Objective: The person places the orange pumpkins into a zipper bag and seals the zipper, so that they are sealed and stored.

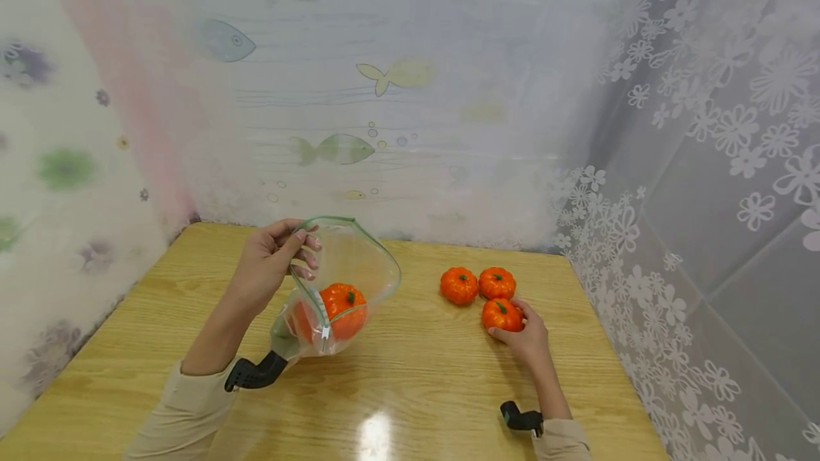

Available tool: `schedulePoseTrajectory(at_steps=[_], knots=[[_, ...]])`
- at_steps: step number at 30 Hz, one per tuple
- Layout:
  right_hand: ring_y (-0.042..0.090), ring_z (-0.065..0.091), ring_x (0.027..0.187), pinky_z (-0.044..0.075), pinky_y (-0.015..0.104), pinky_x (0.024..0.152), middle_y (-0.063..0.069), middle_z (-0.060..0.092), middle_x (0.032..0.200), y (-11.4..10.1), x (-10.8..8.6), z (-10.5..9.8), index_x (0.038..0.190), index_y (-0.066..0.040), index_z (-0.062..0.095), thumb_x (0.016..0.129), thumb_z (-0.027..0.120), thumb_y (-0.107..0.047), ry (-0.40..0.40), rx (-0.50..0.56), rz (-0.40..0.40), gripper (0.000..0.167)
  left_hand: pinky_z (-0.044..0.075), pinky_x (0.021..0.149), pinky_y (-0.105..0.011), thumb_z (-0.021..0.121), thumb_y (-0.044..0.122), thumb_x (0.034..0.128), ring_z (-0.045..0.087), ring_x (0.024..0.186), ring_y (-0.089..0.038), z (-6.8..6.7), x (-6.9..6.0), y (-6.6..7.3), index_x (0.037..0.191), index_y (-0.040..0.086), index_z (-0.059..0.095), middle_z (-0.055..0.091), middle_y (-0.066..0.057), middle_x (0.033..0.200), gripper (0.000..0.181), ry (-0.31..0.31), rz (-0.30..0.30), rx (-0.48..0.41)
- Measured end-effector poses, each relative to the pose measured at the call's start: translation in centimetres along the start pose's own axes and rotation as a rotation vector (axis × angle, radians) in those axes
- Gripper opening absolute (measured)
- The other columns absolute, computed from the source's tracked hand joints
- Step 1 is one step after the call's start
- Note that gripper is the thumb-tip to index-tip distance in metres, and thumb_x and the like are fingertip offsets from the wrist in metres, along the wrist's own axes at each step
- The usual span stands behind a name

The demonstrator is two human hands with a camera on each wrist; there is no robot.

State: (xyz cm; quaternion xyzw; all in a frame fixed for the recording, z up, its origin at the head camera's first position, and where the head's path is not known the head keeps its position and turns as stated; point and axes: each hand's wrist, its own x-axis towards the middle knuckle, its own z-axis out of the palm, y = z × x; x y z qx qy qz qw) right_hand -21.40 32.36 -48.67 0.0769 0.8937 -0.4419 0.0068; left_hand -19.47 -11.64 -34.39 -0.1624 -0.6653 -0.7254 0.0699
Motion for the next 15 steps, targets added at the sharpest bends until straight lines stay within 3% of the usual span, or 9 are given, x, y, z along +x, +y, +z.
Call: schedulePoseTrajectory(at_steps=[15], knots=[[0.048,0.049,0.128,0.050,0.055,0.103,0.030,0.041,0.150,-0.7,-1.1,-0.2,0.153,-0.003,0.041,0.085,0.085,-0.023,0.024,0.039,0.009,0.083,0.063,0.060,-0.029,0.045,0.005,0.1090,0.069,0.068,-0.009,-0.1,0.3,-0.4,0.128,-0.014,0.056,0.068,0.002,0.089,0.029,-0.014,-0.002,-0.007]])
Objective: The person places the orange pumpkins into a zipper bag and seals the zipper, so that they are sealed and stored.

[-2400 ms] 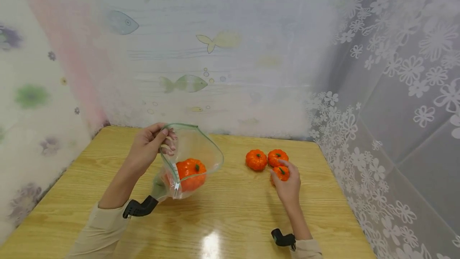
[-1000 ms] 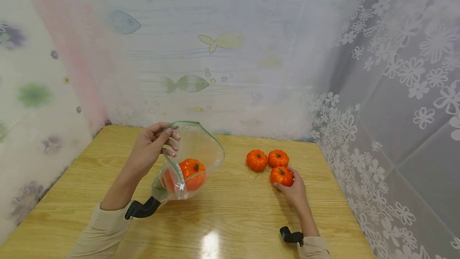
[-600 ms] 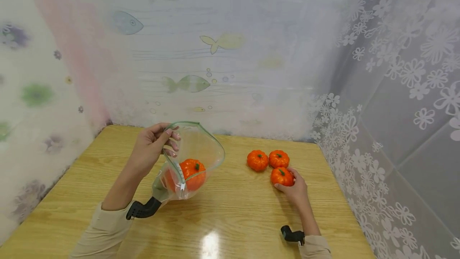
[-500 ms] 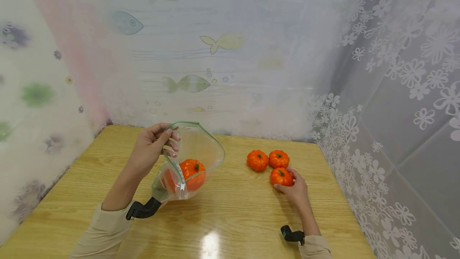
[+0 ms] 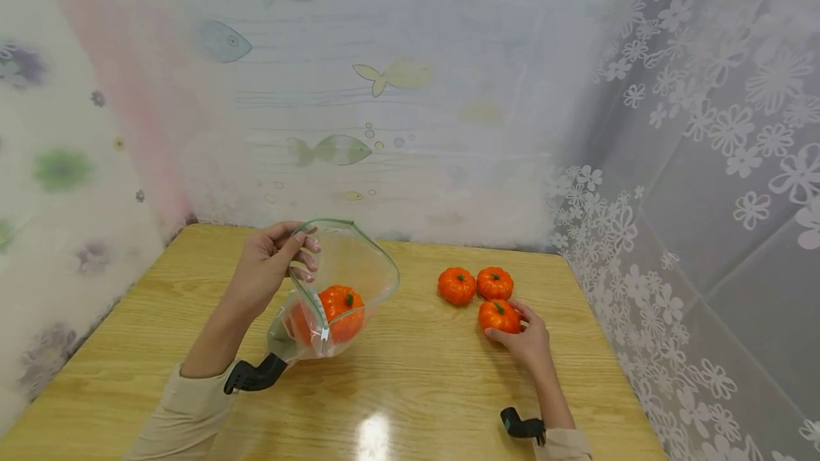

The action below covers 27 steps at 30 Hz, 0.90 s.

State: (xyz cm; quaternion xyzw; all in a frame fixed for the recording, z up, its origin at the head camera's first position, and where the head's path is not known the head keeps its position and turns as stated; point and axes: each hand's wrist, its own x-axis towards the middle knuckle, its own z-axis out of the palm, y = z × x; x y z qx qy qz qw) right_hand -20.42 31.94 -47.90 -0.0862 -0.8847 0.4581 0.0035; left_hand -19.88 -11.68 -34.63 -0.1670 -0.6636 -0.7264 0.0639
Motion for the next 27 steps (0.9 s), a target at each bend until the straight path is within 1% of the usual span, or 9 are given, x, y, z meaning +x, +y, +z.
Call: schedulePoseTrajectory(at_steps=[4,10,17,21,24,27], knots=[[0.046,0.050,0.129,0.054,0.050,0.100,0.027,0.041,0.152,-0.9,-0.8,-0.1,0.154,-0.005,0.040,0.086,0.084,-0.025,-0.020,0.035,-0.018,0.084,0.063,0.060,-0.029,0.045,0.005,0.1090,0.068,0.068,-0.009,0.0,-0.1,0.0,0.129,-0.014,0.056,0.067,0.001,0.090,0.029,0.004,-0.007,-0.008],[0.043,0.051,0.128,0.059,0.038,0.090,0.022,0.043,0.153,-3.0,-2.2,-0.1,0.153,-0.010,0.044,0.085,0.086,-0.025,-0.034,0.070,-0.072,0.082,0.063,0.060,-0.028,0.045,0.006,0.1091,0.068,0.069,-0.009,0.0,-0.4,0.1,0.128,-0.012,0.056,0.066,0.000,0.091,0.029,0.008,-0.010,0.001],[0.044,0.048,0.132,0.060,0.038,0.088,0.021,0.039,0.156,-5.0,-4.0,0.1,0.152,-0.012,0.046,0.085,0.085,-0.023,-0.087,0.106,-0.113,0.079,0.063,0.060,-0.028,0.045,0.006,0.1092,0.068,0.069,-0.009,-0.1,-0.6,0.1,0.129,-0.012,0.056,0.066,0.000,0.092,0.029,0.004,-0.011,-0.006],[0.042,0.051,0.128,0.060,0.032,0.085,0.019,0.043,0.154,-5.7,-4.8,0.5,0.151,-0.012,0.048,0.084,0.087,-0.021,-0.102,0.136,-0.150,0.078,0.063,0.061,-0.029,0.045,0.007,0.1091,0.068,0.069,-0.009,0.0,-0.7,0.0,0.130,-0.015,0.054,0.067,0.000,0.091,0.031,-0.001,-0.005,-0.015],[0.038,0.054,0.125,0.059,0.028,0.083,0.016,0.045,0.152,-6.2,-5.5,0.9,0.150,-0.014,0.051,0.082,0.087,-0.019,-0.107,0.169,-0.199,0.077,0.063,0.061,-0.029,0.045,0.006,0.1089,0.068,0.069,-0.009,-0.1,-0.8,-0.2,0.130,-0.017,0.053,0.067,0.000,0.091,0.032,-0.003,0.003,-0.016],[0.027,0.055,0.124,0.061,0.028,0.085,0.012,0.043,0.154,-6.8,-6.2,1.4,0.149,-0.013,0.051,0.083,0.086,-0.012,-0.129,0.252,-0.265,0.076,0.063,0.060,-0.029,0.046,0.006,0.1088,0.068,0.068,-0.010,-0.1,-0.9,-0.2,0.129,-0.015,0.054,0.067,0.000,0.090,0.030,-0.001,0.004,-0.020]])
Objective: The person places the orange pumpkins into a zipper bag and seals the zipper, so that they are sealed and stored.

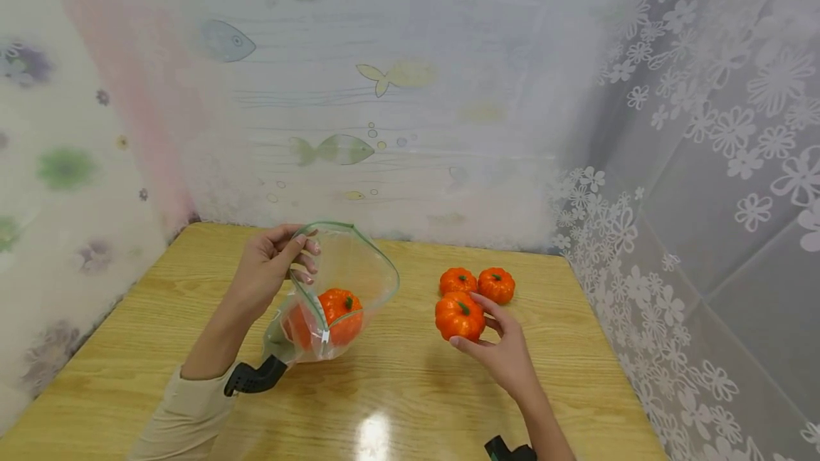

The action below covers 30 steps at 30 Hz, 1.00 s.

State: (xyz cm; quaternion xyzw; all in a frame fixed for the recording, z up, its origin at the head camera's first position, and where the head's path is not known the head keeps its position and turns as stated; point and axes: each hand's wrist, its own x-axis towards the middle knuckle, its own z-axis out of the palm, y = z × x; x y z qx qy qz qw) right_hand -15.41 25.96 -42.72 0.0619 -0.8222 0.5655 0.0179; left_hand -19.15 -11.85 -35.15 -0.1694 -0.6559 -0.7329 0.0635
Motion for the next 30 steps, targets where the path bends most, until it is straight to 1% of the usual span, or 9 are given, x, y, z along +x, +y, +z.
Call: schedulePoseTrajectory(at_steps=[4,6,11,16,20,24,30], knots=[[0.011,0.057,0.124,0.062,0.031,0.086,0.009,0.041,0.154,-0.9,-0.4,0.9,0.151,-0.009,0.048,0.083,0.082,0.001,-0.039,0.128,-0.124,0.077,0.063,0.060,-0.029,0.046,0.006,0.1087,0.068,0.068,-0.010,0.0,-0.1,0.0,0.127,-0.012,0.056,0.067,-0.001,0.091,0.028,0.002,-0.005,-0.001],[0.007,0.058,0.123,0.062,0.031,0.087,0.008,0.043,0.152,-1.3,-0.6,1.4,0.151,-0.006,0.047,0.083,0.080,0.006,-0.050,0.160,-0.195,0.077,0.063,0.060,-0.029,0.046,0.006,0.1088,0.068,0.069,-0.010,0.0,-0.1,0.1,0.127,-0.011,0.057,0.067,-0.001,0.091,0.028,0.005,-0.008,0.003],[0.009,0.056,0.128,0.061,0.029,0.090,-0.001,0.049,0.149,-2.0,-0.9,2.4,0.151,-0.001,0.045,0.081,0.076,0.015,-0.058,0.195,-0.340,0.078,0.063,0.061,-0.029,0.046,0.006,0.1089,0.068,0.069,-0.010,0.1,-0.1,0.2,0.128,-0.011,0.057,0.067,0.000,0.091,0.028,0.000,-0.024,0.010],[0.012,0.053,0.136,0.060,0.029,0.091,0.002,0.051,0.150,-3.1,-1.3,3.4,0.151,0.004,0.042,0.079,0.073,0.022,-0.060,0.274,-0.459,0.080,0.063,0.061,-0.030,0.046,0.006,0.1088,0.068,0.068,-0.010,0.1,-0.1,0.2,0.127,-0.010,0.057,0.067,0.000,0.091,0.027,-0.006,-0.037,0.015],[0.015,0.050,0.139,0.060,0.031,0.092,0.004,0.050,0.151,-4.2,-1.5,4.2,0.152,0.006,0.039,0.080,0.072,0.023,-0.087,0.302,-0.513,0.081,0.063,0.061,-0.030,0.047,0.006,0.1083,0.069,0.068,-0.010,0.1,-0.1,0.1,0.126,-0.010,0.058,0.068,-0.001,0.090,0.026,-0.009,-0.032,0.018],[0.017,0.051,0.137,0.060,0.033,0.094,0.004,0.050,0.151,-5.2,-1.3,5.1,0.152,0.006,0.038,0.081,0.074,0.020,-0.115,0.323,-0.533,0.081,0.063,0.061,-0.029,0.048,0.005,0.1079,0.070,0.069,-0.010,-0.1,-0.3,0.1,0.126,-0.010,0.058,0.069,0.000,0.090,0.026,-0.015,-0.029,0.011],[0.017,0.055,0.134,0.061,0.033,0.092,0.001,0.054,0.148,-6.5,-0.7,6.7,0.151,0.009,0.037,0.082,0.077,0.014,-0.137,0.404,-0.567,0.080,0.063,0.062,-0.029,0.049,0.005,0.1074,0.070,0.070,-0.010,-0.1,-0.5,0.2,0.127,-0.010,0.058,0.070,0.001,0.090,0.026,-0.021,-0.048,0.018]])
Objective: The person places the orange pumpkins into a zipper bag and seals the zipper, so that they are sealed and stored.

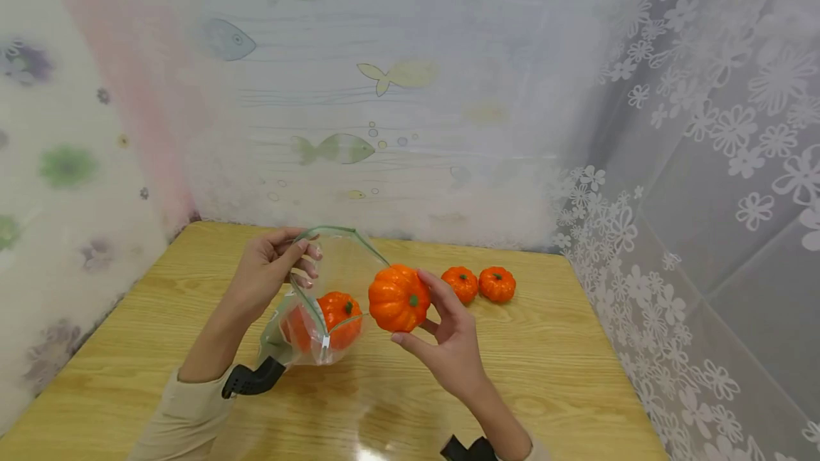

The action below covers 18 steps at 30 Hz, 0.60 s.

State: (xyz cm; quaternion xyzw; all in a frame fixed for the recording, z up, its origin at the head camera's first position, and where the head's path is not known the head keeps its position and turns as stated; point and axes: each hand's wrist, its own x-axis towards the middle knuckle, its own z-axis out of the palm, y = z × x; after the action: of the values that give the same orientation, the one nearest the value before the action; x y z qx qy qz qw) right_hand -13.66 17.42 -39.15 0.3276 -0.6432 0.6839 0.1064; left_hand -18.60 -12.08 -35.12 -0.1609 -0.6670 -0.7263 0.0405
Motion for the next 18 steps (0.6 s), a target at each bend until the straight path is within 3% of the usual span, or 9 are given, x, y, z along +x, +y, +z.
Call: schedulePoseTrajectory(at_steps=[5,13,18], knots=[[0.018,0.054,0.135,0.061,0.034,0.091,0.003,0.052,0.148,0.2,1.1,1.4,0.151,0.006,0.039,0.083,0.078,0.010,-0.014,0.025,0.003,0.078,0.064,0.063,-0.030,0.049,0.004,0.1071,0.071,0.070,-0.010,0.1,-0.1,0.1,0.129,-0.011,0.057,0.070,-0.003,0.091,0.027,-0.002,-0.009,0.005],[0.020,0.054,0.134,0.061,0.038,0.091,0.010,0.048,0.151,0.6,2.7,3.4,0.152,-0.009,0.046,0.085,0.081,0.000,-0.071,-0.035,0.130,0.076,0.064,0.064,-0.030,0.049,0.003,0.1069,0.071,0.070,-0.011,0.1,-0.2,0.1,0.130,-0.012,0.056,0.070,-0.003,0.092,0.028,-0.021,-0.017,0.000],[0.027,0.051,0.136,0.061,0.041,0.091,0.006,0.047,0.152,0.6,3.7,4.3,0.151,-0.019,0.049,0.085,0.082,-0.002,-0.108,-0.074,0.205,0.076,0.064,0.064,-0.029,0.050,0.003,0.1066,0.070,0.070,-0.011,0.1,-0.2,0.1,0.131,-0.012,0.055,0.069,-0.003,0.092,0.029,-0.021,-0.034,0.020]])
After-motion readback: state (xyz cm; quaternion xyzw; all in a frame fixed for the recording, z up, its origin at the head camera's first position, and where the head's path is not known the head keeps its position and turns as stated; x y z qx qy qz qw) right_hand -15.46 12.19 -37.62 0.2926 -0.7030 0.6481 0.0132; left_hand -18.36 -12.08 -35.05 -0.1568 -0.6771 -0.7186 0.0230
